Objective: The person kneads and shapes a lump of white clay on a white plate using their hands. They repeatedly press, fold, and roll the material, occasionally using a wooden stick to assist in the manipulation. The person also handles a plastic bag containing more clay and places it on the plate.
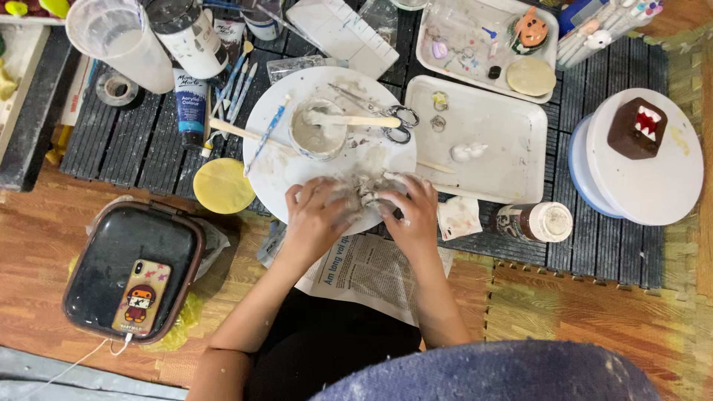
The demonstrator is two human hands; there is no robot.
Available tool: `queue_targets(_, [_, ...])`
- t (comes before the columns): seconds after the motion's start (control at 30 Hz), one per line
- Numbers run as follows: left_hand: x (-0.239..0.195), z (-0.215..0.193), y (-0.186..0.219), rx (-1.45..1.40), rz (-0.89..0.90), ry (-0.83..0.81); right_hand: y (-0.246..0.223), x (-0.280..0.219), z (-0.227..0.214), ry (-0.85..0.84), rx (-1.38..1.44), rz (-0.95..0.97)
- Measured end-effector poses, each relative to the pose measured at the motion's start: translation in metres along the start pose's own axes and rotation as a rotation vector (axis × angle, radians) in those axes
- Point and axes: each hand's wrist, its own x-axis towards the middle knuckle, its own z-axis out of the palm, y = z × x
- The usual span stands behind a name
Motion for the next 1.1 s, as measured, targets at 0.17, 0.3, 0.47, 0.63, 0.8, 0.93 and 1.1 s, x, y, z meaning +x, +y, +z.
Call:
queue_targets(0.17, [0.017, 0.006, -0.008, 0.08, -0.05, -0.05, -0.001, 0.021, -0.015, -0.124, -0.027, -0.001])
queue_targets(0.3, [0.023, 0.011, -0.003, 0.07, -0.039, -0.093, -0.009, 0.044, -0.034, -0.221, -0.11, -0.028])
queue_targets(0.47, [0.027, 0.006, -0.002, 0.083, 0.005, -0.119, -0.009, 0.072, -0.035, -0.408, -0.12, -0.094])
queue_targets(0.63, [0.032, -0.005, -0.012, -0.003, 0.019, -0.212, -0.004, 0.067, -0.02, -0.482, -0.136, -0.088])
queue_targets(0.8, [0.036, -0.004, -0.014, -0.053, 0.039, -0.203, 0.007, 0.062, -0.016, -0.431, -0.015, -0.105])
queue_targets(0.93, [0.036, -0.008, -0.017, -0.138, 0.034, -0.206, 0.022, 0.083, -0.024, -0.682, -0.023, -0.136])
queue_targets(1.1, [0.037, -0.006, -0.013, -0.097, 0.032, -0.204, 0.021, 0.098, -0.027, -0.659, 0.007, -0.147])
